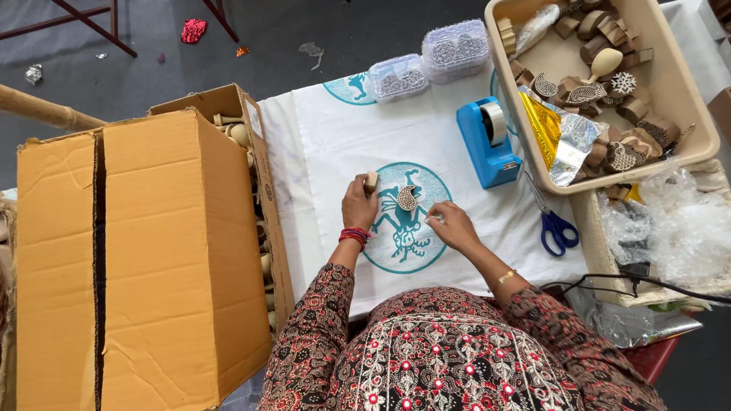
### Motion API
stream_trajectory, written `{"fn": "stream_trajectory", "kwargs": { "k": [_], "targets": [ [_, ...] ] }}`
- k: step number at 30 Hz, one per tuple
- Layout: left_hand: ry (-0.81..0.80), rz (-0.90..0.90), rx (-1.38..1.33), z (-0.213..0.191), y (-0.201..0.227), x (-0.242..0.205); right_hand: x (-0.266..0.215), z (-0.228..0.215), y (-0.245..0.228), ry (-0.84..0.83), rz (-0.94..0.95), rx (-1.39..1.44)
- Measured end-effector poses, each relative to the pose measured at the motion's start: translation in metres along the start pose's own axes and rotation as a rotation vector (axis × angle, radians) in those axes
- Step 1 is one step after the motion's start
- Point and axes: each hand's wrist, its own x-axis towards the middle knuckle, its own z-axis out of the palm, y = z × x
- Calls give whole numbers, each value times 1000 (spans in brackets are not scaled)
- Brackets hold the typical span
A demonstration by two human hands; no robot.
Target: Packing wooden stamps into small plastic boxes and wrapping them with bubble wrap.
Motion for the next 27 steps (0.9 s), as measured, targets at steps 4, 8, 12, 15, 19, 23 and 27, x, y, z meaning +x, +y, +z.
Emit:
{"fn": "stream_trajectory", "kwargs": {
  "k": [4,8,12,15,19,23,27],
  "targets": [
    [43,166,180,-5,12,-22,7,-8,-52,-53,121,-154],
    [71,406,332,21,-17,-48,24,19,-34,24,-100,-239],
    [37,446,166,6,2,-75,20,18,-38,-77,-64,-280],
    [-32,409,165,-8,4,-81,15,12,-34,-62,-48,-232],
    [-38,405,196,-16,-24,-116,-6,13,21,73,-228,-240],
    [-86,363,401,-10,-71,-170,-37,21,66,206,-434,-628],
    [-47,323,432,-17,-91,-212,-56,31,74,144,-497,-633]
  ]
}}
